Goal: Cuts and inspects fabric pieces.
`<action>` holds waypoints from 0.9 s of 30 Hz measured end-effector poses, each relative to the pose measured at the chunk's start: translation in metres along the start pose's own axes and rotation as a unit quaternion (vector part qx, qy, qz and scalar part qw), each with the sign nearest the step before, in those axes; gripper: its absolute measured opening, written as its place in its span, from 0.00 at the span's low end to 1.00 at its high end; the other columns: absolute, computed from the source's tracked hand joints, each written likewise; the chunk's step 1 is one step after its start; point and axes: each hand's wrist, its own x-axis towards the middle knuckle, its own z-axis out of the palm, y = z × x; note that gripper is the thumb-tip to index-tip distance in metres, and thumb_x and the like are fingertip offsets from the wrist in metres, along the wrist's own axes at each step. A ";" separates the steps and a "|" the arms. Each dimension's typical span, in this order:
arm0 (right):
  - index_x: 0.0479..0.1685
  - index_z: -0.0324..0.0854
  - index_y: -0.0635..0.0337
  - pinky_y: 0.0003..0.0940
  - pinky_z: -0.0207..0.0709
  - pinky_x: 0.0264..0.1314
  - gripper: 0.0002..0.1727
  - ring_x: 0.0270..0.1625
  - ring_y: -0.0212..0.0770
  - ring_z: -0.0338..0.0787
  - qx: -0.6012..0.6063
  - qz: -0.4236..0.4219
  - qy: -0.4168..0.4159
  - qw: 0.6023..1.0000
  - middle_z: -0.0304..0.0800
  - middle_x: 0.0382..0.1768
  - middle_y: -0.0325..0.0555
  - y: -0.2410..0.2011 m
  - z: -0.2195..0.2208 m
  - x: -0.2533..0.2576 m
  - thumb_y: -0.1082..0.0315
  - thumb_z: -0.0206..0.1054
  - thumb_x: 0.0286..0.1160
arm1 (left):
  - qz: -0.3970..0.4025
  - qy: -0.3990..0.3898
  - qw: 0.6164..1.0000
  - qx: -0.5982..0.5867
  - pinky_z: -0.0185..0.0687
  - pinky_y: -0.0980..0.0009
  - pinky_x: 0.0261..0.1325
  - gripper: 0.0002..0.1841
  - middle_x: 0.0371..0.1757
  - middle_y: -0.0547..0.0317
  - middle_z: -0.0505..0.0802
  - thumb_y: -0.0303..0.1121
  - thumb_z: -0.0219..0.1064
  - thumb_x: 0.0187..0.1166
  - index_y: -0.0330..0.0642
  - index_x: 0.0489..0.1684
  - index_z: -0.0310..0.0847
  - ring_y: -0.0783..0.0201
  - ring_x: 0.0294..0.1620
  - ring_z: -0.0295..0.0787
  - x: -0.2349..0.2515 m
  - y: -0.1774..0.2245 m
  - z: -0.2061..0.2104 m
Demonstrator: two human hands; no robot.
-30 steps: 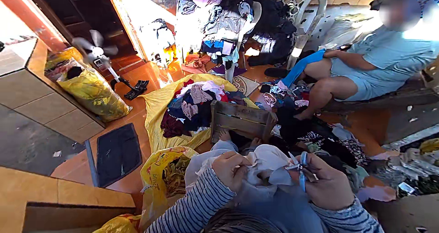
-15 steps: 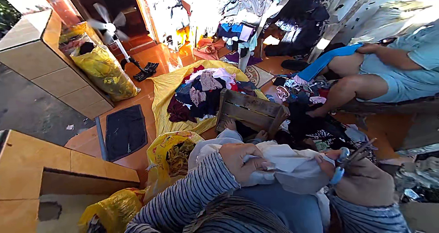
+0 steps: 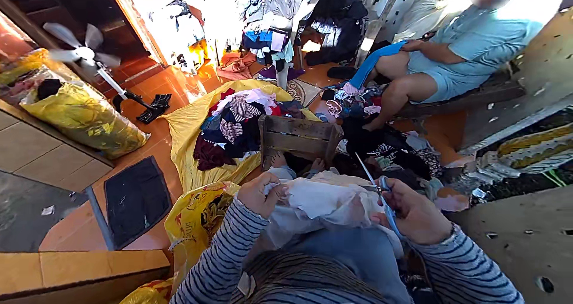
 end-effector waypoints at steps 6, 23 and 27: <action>0.71 0.75 0.73 0.47 0.83 0.38 0.28 0.30 0.46 0.88 0.002 0.169 -0.480 0.861 0.92 0.46 0.59 0.006 -0.012 -0.036 0.65 0.70 0.74 | -0.067 0.022 0.997 0.008 0.83 0.77 0.41 0.14 0.32 0.59 0.93 0.41 0.72 0.77 0.36 0.36 0.88 0.77 0.33 0.87 -0.001 -0.024 0.004; 0.64 0.84 0.54 0.64 0.73 0.72 0.30 0.70 0.61 0.84 -0.249 -0.262 0.116 0.925 0.88 0.65 0.58 -0.048 0.076 0.010 0.38 0.58 0.83 | 0.158 -0.040 0.981 -0.109 0.80 0.85 0.43 0.20 0.33 0.56 0.92 0.44 0.68 0.83 0.32 0.34 0.85 0.81 0.35 0.85 0.025 0.024 0.014; 0.37 0.91 0.65 0.34 0.86 0.50 0.13 0.41 0.39 0.94 -0.081 -0.220 0.039 0.971 0.95 0.36 0.50 -0.058 0.059 0.040 0.69 0.61 0.81 | 0.171 -0.057 0.982 -0.054 0.74 0.83 0.32 0.22 0.24 0.58 0.88 0.49 0.68 0.82 0.34 0.36 0.85 0.79 0.25 0.78 0.037 0.032 0.002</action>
